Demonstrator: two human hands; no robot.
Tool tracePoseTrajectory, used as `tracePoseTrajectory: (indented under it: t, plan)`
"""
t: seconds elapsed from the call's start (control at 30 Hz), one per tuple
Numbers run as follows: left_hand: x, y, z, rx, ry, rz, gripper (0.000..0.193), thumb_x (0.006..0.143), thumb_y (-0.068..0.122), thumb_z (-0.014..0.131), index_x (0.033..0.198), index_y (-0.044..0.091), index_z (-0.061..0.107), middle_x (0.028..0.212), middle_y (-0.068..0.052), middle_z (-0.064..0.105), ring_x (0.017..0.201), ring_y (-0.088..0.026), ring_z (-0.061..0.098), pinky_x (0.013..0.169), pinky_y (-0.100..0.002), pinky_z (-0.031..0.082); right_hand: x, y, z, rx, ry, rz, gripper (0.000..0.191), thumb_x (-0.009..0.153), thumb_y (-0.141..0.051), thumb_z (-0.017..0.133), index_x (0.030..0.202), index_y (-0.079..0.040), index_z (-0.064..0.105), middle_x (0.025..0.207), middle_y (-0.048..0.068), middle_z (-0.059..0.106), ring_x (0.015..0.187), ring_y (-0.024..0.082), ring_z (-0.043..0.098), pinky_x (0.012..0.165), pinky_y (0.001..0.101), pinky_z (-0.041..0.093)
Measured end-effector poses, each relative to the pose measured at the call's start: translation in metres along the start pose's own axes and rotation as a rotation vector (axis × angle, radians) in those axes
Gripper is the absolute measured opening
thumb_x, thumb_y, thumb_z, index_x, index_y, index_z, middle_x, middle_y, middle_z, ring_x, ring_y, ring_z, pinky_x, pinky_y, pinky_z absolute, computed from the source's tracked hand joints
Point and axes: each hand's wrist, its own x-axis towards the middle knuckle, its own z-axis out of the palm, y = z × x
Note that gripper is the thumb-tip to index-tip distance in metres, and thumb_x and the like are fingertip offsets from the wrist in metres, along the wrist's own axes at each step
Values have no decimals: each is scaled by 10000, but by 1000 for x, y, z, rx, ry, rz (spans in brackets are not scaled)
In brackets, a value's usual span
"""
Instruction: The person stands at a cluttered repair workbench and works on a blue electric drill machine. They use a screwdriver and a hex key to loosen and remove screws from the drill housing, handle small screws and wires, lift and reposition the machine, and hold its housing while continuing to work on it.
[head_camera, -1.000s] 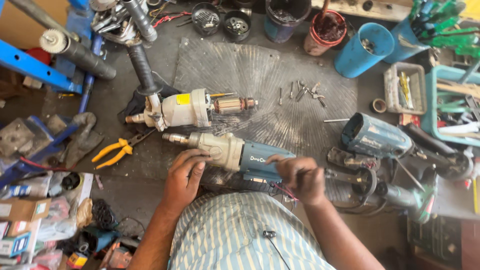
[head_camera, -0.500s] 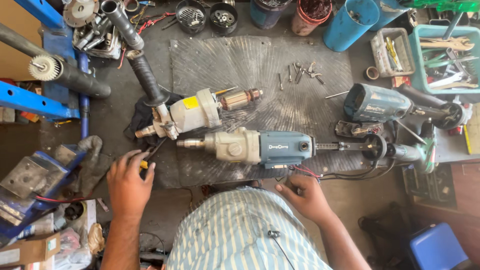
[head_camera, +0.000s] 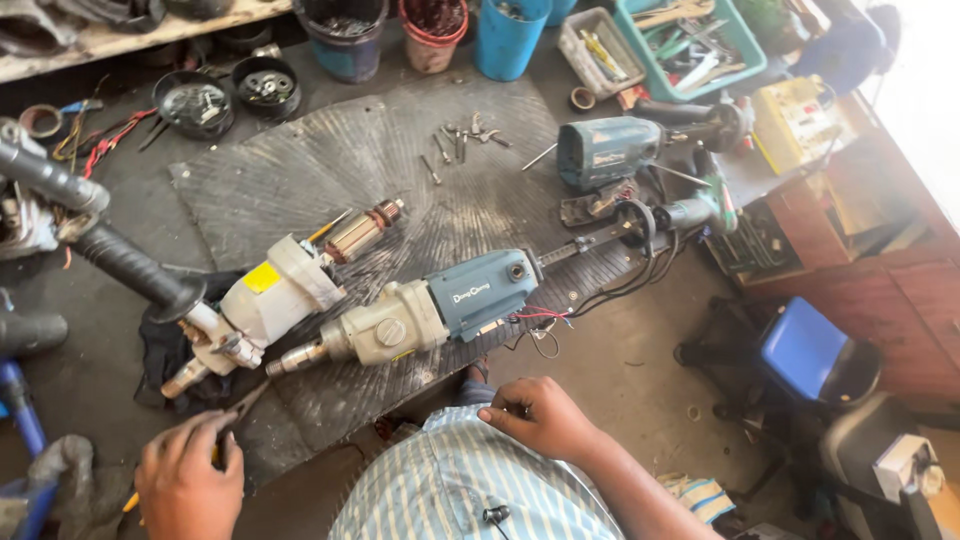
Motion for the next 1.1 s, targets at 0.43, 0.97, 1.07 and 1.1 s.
tracePoseTrajectory:
  t: [0.43,0.97,1.07,1.1]
  plan:
    - [1,-6,9,106,-136,-98,232,850,199,788,1075,254,797,1147,102,748,1085,-143,694,1031,-317,542,3,-1,-7,-12,-21,12,309,901,-318,778,796,-31,731,617,114,636,518,232,548,514,375,433]
    - [12,57,19,-168,184,136,218,883,66,700,1068,153,777,1218,-1,710,1052,-244,647,923,-390,478,27,28,-78,-19,-52,-95,255,892,-288,781,821,-46,741,689,106,674,591,238,616,560,385,495]
    - [26,102,23,-224,219,221,219,839,24,717,1018,137,774,1167,-31,710,1067,-283,633,970,-435,498,43,53,-121,-214,177,-51,255,808,-275,840,776,-42,741,707,94,700,633,240,666,596,380,524]
    - [30,120,24,-247,222,221,225,836,34,718,1025,144,774,1168,-26,709,1067,-282,628,977,-442,498,50,64,-140,-237,366,-113,178,828,-233,794,846,-60,756,772,86,717,706,238,688,647,370,536]
